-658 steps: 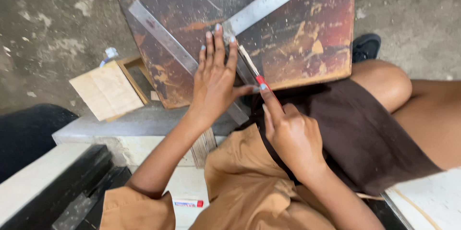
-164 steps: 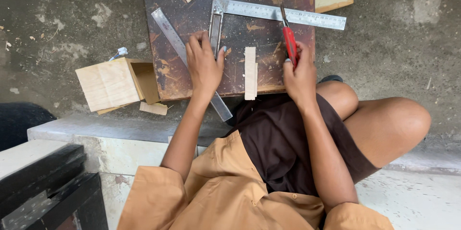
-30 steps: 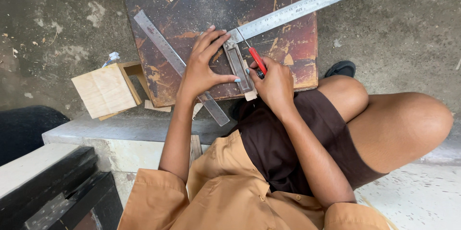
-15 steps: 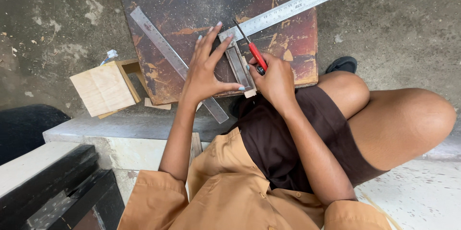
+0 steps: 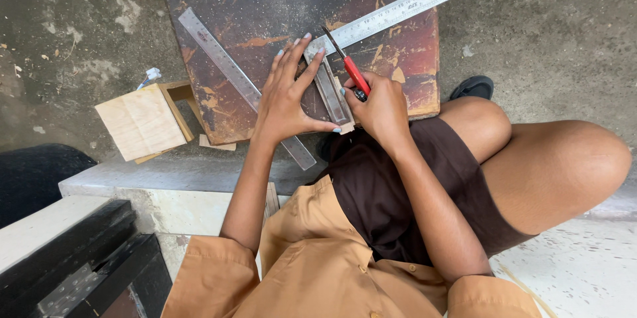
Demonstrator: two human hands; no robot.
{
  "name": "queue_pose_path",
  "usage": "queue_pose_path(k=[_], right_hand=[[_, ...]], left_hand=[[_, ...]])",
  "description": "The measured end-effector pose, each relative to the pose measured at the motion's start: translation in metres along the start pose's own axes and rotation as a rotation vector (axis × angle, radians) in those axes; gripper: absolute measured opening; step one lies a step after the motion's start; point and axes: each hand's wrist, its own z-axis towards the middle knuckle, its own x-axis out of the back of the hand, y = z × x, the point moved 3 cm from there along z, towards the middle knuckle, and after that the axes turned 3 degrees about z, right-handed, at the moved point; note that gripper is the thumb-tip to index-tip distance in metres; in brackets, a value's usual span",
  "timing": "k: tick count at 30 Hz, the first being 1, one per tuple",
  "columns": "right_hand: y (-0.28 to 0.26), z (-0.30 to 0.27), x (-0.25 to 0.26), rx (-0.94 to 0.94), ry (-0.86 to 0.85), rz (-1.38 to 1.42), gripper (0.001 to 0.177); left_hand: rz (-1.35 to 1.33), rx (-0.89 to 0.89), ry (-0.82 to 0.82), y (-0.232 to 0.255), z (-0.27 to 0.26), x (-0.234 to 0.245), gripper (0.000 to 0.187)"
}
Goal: The person uses a utility knife and a metal ruler to cut small wooden pieces on a workbench. They measure and score the wood, then snap off the cut sections. The person repeats this process with multiple pieces.
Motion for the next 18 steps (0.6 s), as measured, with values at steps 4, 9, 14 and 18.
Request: queue_pose_path(k=[4,9,14,18], right_hand=[[-0.0008,-0.0002,0.0011,-0.002,-0.006,0.006,0.013],[-0.0017,-0.0011,0.0015,0.008,-0.003,0.007,0.012],[-0.0006,-0.0010,0.0008,0.022,-0.003,0.001,0.012],[0.0006,-0.0008,0.0001,0.027,-0.001,-0.004,0.011]], left_hand=[[-0.015,-0.011,0.011,-0.0014,0.0006,-0.0005,0.139],[-0.006,-0.017,0.015,-0.0005,0.0008,-0.0001,0.139],[-0.004,-0.015,0.012,-0.0002,0.0004,0.0001,0.138],[0.001,-0.014,0.006,0.0011,0.0004,0.0009,0.138]])
